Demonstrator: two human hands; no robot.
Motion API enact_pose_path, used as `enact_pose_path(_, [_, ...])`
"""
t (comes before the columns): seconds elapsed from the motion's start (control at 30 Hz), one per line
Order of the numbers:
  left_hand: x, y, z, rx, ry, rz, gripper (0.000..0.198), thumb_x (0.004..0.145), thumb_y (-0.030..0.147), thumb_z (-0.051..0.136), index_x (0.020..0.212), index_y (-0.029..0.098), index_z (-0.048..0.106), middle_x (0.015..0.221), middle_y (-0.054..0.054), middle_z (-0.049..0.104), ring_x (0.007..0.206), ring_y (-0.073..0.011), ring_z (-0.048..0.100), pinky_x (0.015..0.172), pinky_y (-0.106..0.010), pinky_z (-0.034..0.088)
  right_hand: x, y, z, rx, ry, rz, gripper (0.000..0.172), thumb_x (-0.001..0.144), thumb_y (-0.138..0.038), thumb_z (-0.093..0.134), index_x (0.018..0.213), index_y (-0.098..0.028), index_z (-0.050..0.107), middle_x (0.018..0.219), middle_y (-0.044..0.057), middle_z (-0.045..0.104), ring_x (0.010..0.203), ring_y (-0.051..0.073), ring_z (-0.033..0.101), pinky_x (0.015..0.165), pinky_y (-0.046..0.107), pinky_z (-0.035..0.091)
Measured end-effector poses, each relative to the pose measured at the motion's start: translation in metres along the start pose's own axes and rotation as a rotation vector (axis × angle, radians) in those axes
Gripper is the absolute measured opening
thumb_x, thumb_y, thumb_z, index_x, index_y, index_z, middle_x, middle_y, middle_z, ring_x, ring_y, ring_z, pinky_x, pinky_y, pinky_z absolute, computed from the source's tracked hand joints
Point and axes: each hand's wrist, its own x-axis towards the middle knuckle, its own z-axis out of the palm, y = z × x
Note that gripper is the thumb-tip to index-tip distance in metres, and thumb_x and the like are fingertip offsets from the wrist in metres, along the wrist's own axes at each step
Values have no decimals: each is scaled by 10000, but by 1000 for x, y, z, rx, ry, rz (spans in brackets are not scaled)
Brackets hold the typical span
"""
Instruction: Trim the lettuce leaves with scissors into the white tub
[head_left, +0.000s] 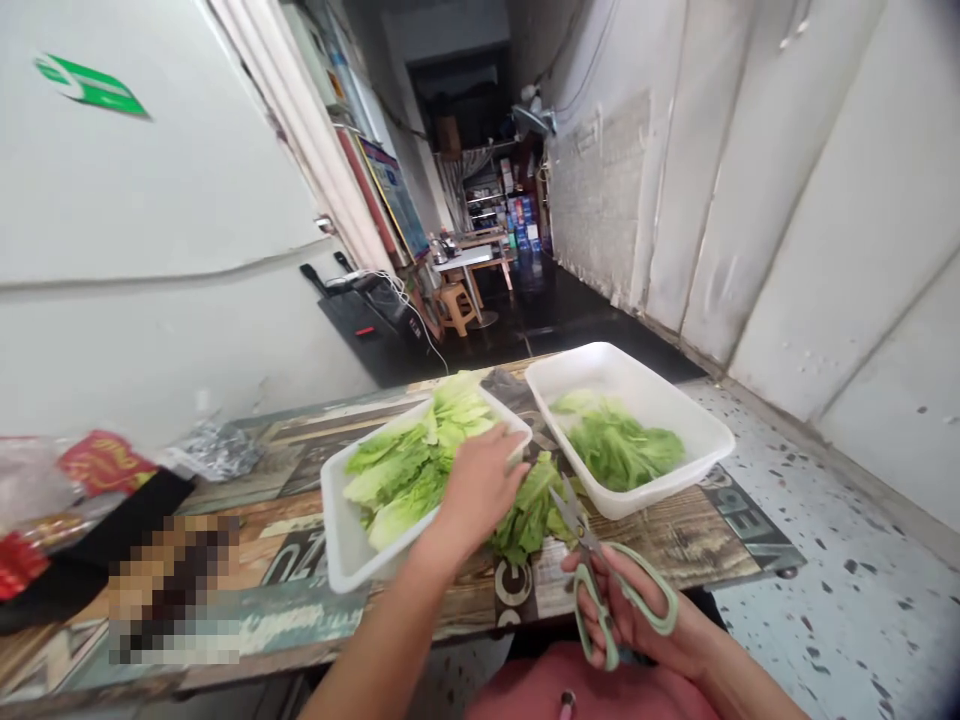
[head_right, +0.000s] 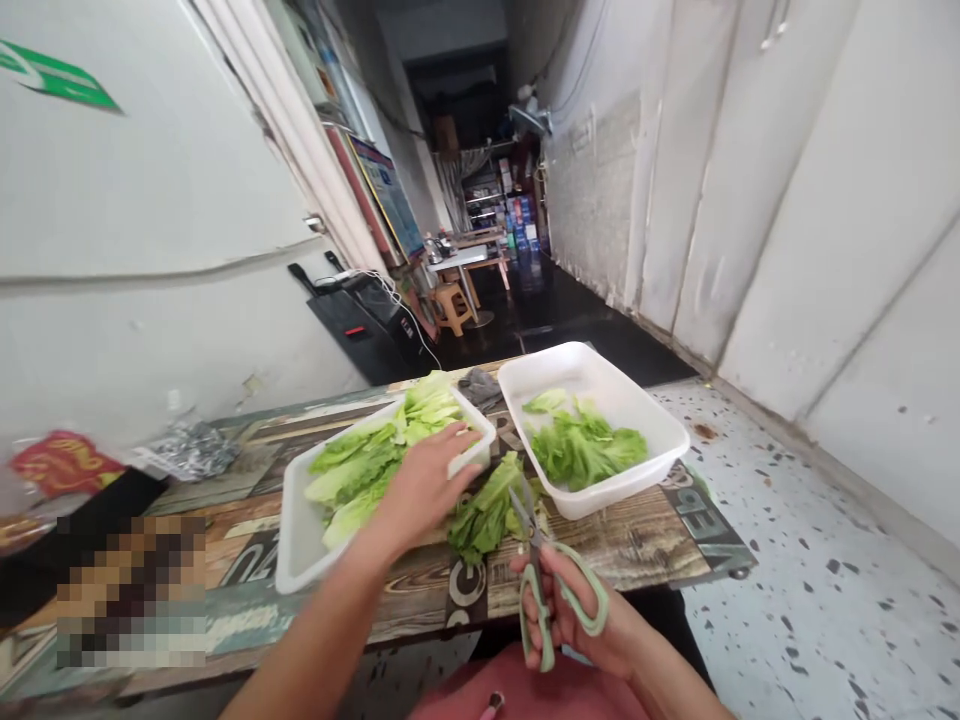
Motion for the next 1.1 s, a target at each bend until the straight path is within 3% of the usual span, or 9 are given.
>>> enact_pose_path(0.17, [-15, -114, -51, 392, -168, -510, 408, 897, 277, 503, 1264, 147, 624, 1258, -164, 650, 1158, -321, 605, 949, -401, 468, 0, 1, 1, -24, 18, 6, 395, 889, -534, 570, 1062, -181, 614, 689, -1, 608, 535, 154, 616, 531, 291, 523])
enact_pose_path(0.27, [-21, -165, -62, 453, -362, -566, 364, 867, 283, 528, 1169, 143, 676, 1198, -164, 678, 1122, -298, 624, 895, -344, 475, 2, 3, 4, -24, 26, 8, 371, 890, -526, 572, 1043, -190, 614, 687, -3, 599, 540, 153, 605, 540, 297, 522])
enact_pose_path(0.33, [-27, -183, -62, 413, -421, -559, 397, 843, 293, 552, 1189, 135, 663, 1195, -167, 677, 1107, -284, 630, 882, -321, 468, 4, 4, 4, -17, 33, 16, 363, 887, -521, 578, 1034, -191, 613, 689, -2, 597, 538, 151, 587, 548, 313, 529])
enact_pose_path(0.47, [-38, -194, -57, 312, -405, -544, 544, 744, 304, 642, 1257, 124, 620, 1166, -165, 687, 1031, -273, 653, 832, -302, 467, 5, 6, 1, -35, 71, 9, 374, 878, -532, 584, 1040, -196, 611, 689, 0, 593, 536, 151, 572, 541, 321, 529])
enact_pose_path(0.57, [-41, -195, -58, 270, -368, -533, 493, 701, 344, 670, 1155, 152, 684, 1061, -130, 724, 963, -270, 667, 798, -297, 464, 4, 8, -1, -57, 79, 2, 393, 858, -551, 602, 1051, -208, 609, 687, -4, 584, 535, 150, 565, 542, 326, 528])
enact_pose_path(0.77, [-31, -187, -60, 341, -243, -532, 380, 887, 413, 464, 865, 146, 733, 937, -155, 728, 910, -283, 660, 734, -313, 441, 2, 11, -2, -50, 74, 8, 404, 852, -557, 608, 1048, -203, 604, 678, -3, 586, 528, 147, 563, 523, 307, 510])
enact_pose_path(0.9, [7, -170, -48, 404, -74, -203, 282, 889, 203, 468, 1023, 159, 712, 1044, -136, 692, 1020, -254, 601, 860, -321, 423, 2, 11, 3, -57, 60, 18, 400, 860, -556, 600, 1035, -196, 602, 687, 1, 591, 532, 149, 579, 529, 301, 505])
enact_pose_path(1.0, [41, -163, -35, 522, -109, 97, 364, 883, 104, 438, 1124, 195, 696, 1164, -146, 634, 1137, -277, 505, 919, -380, 387, 1, 11, 4, -63, 62, 16, 427, 842, -577, 613, 1038, -198, 600, 682, -4, 587, 528, 150, 575, 526, 303, 505])
enact_pose_path(1.1, [65, -163, -25, 616, -191, 195, 330, 863, 85, 476, 1022, 216, 734, 1163, -145, 618, 1187, -298, 434, 920, -408, 360, -1, 14, 2, -71, 92, 16, 448, 829, -583, 626, 1060, -201, 590, 683, -10, 590, 523, 148, 577, 518, 301, 505])
